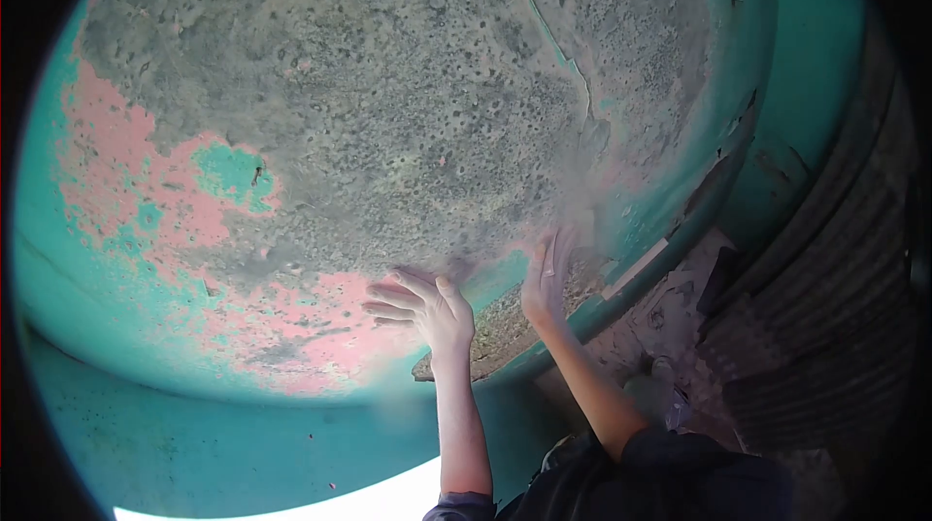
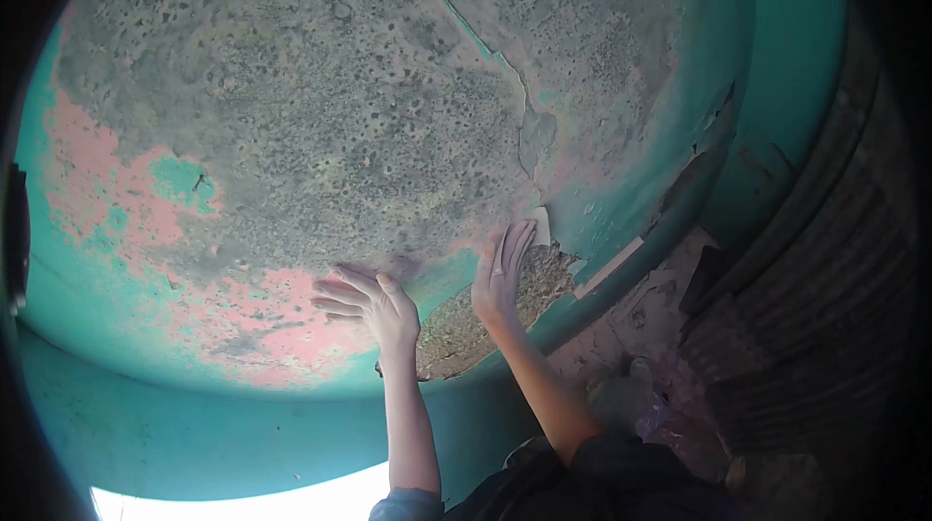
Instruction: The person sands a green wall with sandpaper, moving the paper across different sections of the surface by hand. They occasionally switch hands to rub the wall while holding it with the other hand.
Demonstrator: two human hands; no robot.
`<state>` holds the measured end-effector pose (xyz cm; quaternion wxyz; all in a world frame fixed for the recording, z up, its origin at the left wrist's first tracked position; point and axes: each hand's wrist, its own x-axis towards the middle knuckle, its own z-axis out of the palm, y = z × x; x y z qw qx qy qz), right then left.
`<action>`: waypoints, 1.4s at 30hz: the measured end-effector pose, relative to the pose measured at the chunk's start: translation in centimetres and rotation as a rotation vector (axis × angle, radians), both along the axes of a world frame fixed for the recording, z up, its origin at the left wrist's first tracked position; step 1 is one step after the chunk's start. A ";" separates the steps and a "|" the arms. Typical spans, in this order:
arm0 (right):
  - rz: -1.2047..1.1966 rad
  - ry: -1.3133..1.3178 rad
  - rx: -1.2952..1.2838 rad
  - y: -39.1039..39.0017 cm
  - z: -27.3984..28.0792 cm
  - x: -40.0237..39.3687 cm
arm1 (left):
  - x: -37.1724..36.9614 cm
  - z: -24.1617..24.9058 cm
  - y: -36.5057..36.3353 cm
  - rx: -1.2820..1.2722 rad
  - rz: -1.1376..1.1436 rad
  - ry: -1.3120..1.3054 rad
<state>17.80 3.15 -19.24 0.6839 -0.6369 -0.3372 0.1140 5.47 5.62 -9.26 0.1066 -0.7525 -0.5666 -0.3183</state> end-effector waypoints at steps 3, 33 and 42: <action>0.002 -0.010 -0.040 -0.9 -1.1 -5.2 | 0.0 -0.2 -0.1 -0.005 0.008 -0.004; 0.077 -0.033 -0.104 -1.4 -1.9 -7.7 | -0.3 -0.4 0.0 0.026 -0.020 0.028; 0.045 0.068 -0.183 -1.0 -1.7 -2.9 | 0.0 -0.8 0.4 0.107 -0.014 0.045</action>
